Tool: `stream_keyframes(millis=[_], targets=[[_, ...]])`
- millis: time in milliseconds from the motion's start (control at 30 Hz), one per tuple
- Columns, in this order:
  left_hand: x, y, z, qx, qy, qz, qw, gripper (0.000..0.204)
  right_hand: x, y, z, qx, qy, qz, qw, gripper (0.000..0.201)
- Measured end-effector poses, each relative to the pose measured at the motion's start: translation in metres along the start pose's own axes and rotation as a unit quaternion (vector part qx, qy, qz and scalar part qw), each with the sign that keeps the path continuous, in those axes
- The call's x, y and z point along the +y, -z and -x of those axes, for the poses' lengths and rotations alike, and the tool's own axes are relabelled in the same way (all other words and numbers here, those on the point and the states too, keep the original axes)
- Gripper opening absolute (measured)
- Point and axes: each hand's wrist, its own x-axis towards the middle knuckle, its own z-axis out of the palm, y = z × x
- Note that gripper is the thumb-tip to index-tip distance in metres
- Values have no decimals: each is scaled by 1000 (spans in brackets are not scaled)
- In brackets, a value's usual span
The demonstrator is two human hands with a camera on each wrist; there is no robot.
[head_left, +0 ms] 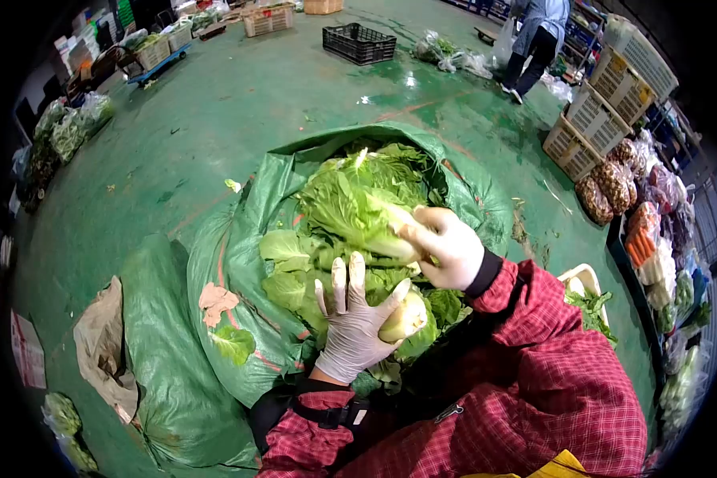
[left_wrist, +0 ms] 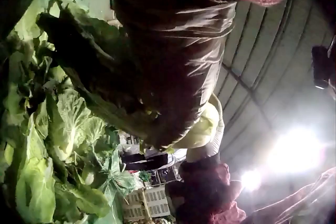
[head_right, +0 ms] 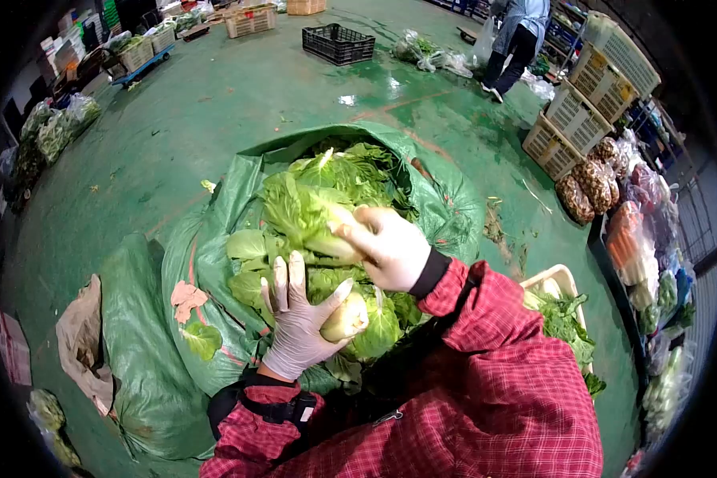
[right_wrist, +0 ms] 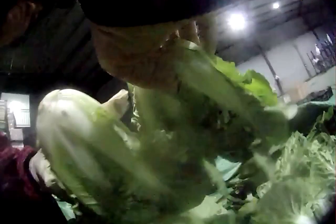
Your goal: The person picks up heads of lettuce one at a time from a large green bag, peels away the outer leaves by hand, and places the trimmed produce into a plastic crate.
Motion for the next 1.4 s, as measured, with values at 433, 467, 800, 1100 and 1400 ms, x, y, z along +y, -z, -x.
stream_keyframes(millis=[433,467,800,1100,1400], targets=[[5,-15,39,108,-127,63,984,46,-60,42,38,96,68,-113,987,83],[9,-10,38,119,-123,97,981,45,-54,53,41,48,10,-177,983,90],[27,13,35,12,-81,444,892,53,-61,90,-2,-196,4,-132,972,74],[11,27,50,-111,-74,458,879,65,-56,52,7,-261,68,-40,962,39],[19,63,80,-301,107,716,621,87,-70,65,33,-256,88,-241,932,39]])
